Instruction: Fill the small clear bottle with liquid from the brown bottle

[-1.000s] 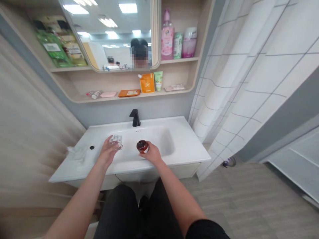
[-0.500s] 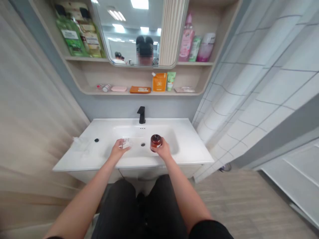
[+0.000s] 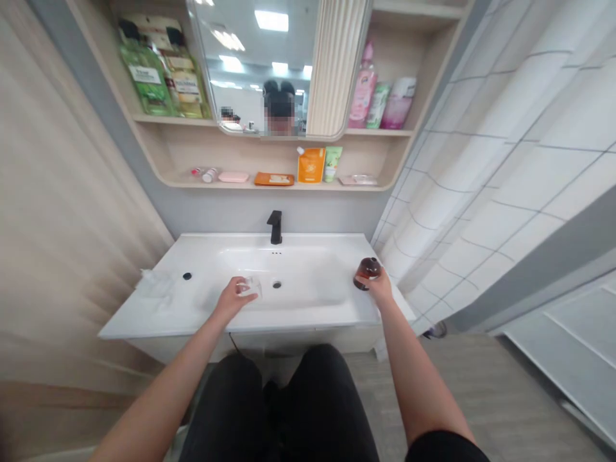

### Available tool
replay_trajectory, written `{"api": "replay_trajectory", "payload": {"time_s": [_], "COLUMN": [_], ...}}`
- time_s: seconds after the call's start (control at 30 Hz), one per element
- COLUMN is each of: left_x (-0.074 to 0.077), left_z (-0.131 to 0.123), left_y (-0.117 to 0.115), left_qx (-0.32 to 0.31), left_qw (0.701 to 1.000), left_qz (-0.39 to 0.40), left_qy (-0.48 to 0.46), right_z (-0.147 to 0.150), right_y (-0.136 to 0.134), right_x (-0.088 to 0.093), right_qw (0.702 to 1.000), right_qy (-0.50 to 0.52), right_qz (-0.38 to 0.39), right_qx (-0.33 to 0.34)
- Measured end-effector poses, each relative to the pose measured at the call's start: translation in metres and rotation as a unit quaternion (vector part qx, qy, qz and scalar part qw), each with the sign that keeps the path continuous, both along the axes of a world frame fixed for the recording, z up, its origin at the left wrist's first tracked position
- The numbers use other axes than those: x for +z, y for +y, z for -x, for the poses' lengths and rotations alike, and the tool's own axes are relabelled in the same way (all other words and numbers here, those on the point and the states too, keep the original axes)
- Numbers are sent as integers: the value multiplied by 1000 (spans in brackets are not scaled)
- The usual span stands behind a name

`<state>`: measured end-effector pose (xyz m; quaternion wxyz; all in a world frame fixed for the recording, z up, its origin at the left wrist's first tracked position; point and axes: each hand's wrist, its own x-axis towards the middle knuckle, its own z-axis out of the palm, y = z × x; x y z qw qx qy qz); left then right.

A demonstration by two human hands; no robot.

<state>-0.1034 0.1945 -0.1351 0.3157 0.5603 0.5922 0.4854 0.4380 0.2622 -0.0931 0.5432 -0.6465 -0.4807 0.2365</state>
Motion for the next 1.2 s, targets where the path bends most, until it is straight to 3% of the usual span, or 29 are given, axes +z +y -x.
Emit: {"api": "replay_trajectory", "payload": {"time_s": [0.23,0.3,0.37,0.43,0.47,0.5,0.53,0.57,0.63,0.77,0.87,0.97,1.2], "left_x": [2,2,2,1,1,2,2,4,7,14,18,21,32], "left_z": [-3,-3,-2,-2,-2,-2,-3,-3,-5,-9,-12,-13,-23], "left_y": [0,-1,-1,-1,-1,-1,-1,-2,-4,-9,-13,-16,-20], "left_qx": [18,13,9,5,1,-3,-6,-9,-18,-44,-66,-98,-169], "left_qw": [1000,1000,1000,1000,1000,1000,1000,1000,1000,997,996,993,977], "left_qz": [2,-1,-1,3,4,4,3,2,4,-11,-17,-2,8], "left_qy": [-3,-6,-11,-9,-7,-6,-3,2,21,64,63,69,133], "right_z": [-26,-25,-17,3,18,36,57,79,128,217,267,291,285], "right_y": [5,-8,-31,-60,-74,-86,-96,-102,-105,-81,-58,-50,-58], "right_x": [-4,-5,-6,-8,-8,-9,-9,-9,-9,-17,-30,-38,-34], "right_qw": [998,997,990,968,961,960,965,965,936,892,879,875,877], "right_qy": [-58,-68,-88,-130,-154,-172,-185,-195,-202,-150,-89,-77,-63], "right_qz": [5,-16,-69,-134,-157,-174,-178,-169,-127,-51,-4,5,15], "right_qx": [9,-15,-91,-166,-167,-135,-58,49,257,424,469,479,475]}}
